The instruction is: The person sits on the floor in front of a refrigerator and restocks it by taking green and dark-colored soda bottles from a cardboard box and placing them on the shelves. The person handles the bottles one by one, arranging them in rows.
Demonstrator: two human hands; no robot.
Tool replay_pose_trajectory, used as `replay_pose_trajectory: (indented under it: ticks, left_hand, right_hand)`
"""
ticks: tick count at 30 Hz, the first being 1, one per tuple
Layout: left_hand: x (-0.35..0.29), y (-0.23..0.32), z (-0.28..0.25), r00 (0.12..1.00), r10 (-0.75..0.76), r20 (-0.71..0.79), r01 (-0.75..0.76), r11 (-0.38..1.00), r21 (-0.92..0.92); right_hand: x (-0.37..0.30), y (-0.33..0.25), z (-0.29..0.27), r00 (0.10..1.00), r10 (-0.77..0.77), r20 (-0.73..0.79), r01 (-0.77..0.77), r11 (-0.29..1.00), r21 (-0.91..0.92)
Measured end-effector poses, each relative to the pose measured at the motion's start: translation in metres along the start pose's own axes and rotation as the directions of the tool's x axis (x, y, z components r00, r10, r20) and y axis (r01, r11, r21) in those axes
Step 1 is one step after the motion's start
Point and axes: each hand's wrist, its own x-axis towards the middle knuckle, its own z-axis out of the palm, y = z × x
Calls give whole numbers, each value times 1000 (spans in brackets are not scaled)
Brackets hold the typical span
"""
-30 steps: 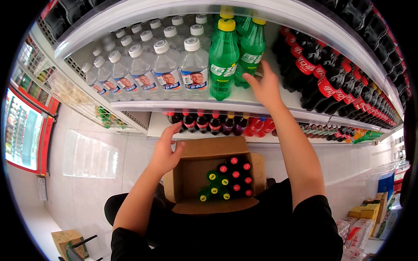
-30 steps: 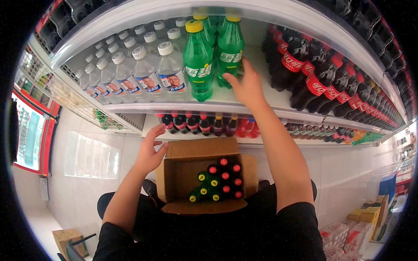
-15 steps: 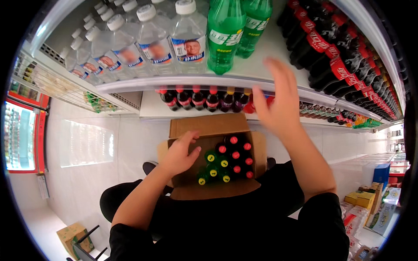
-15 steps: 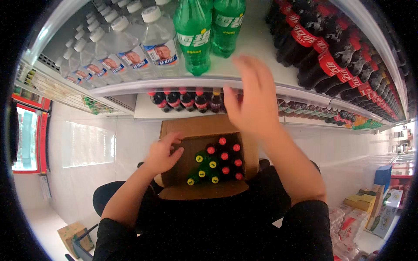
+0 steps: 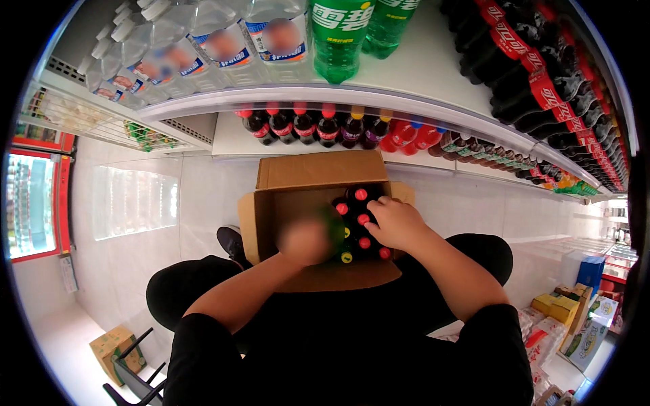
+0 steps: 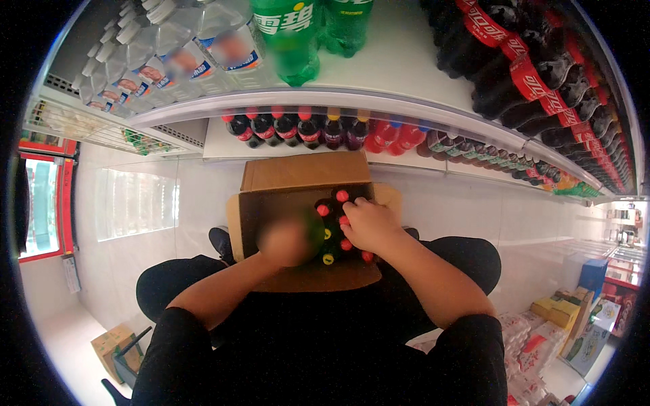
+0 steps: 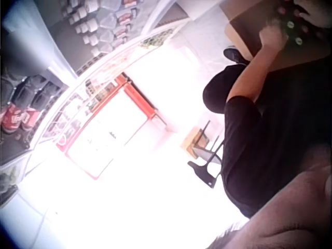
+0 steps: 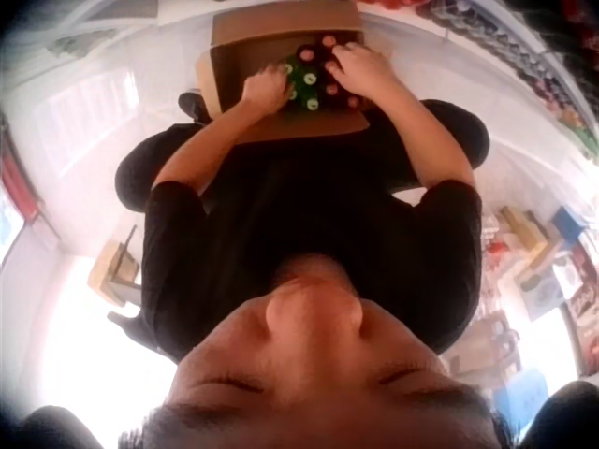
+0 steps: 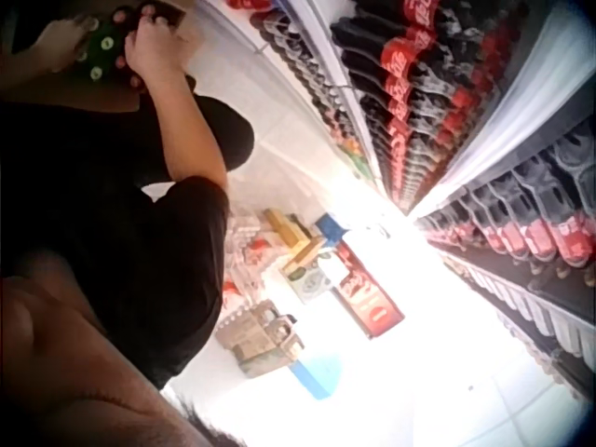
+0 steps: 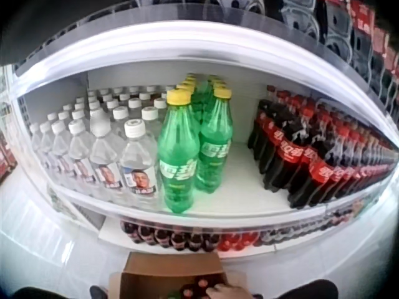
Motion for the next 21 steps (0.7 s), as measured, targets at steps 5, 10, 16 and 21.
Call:
replay_pose_trajectory:
  ticks: [5, 10, 16, 21]
  left_hand:
    - [16, -17, 6, 973, 205, -104, -202, 979, 39]
    - [29, -26, 0, 942, 331, -50, -332, 943, 1]
    - [28, -48, 20, 937, 325, -126, -314, 944, 104]
    - [30, -26, -26, 975, 219, -34, -220, 973, -65]
  right_hand:
    - [7, 5, 7, 999, -42, 13, 43, 998, -55]
    - [7, 4, 3, 997, -62, 47, 67, 991, -114]
    - [10, 0, 6, 995, -78, 66, 86, 988, -126]
    - [10, 1, 11, 991, -76, 108, 91, 987, -135]
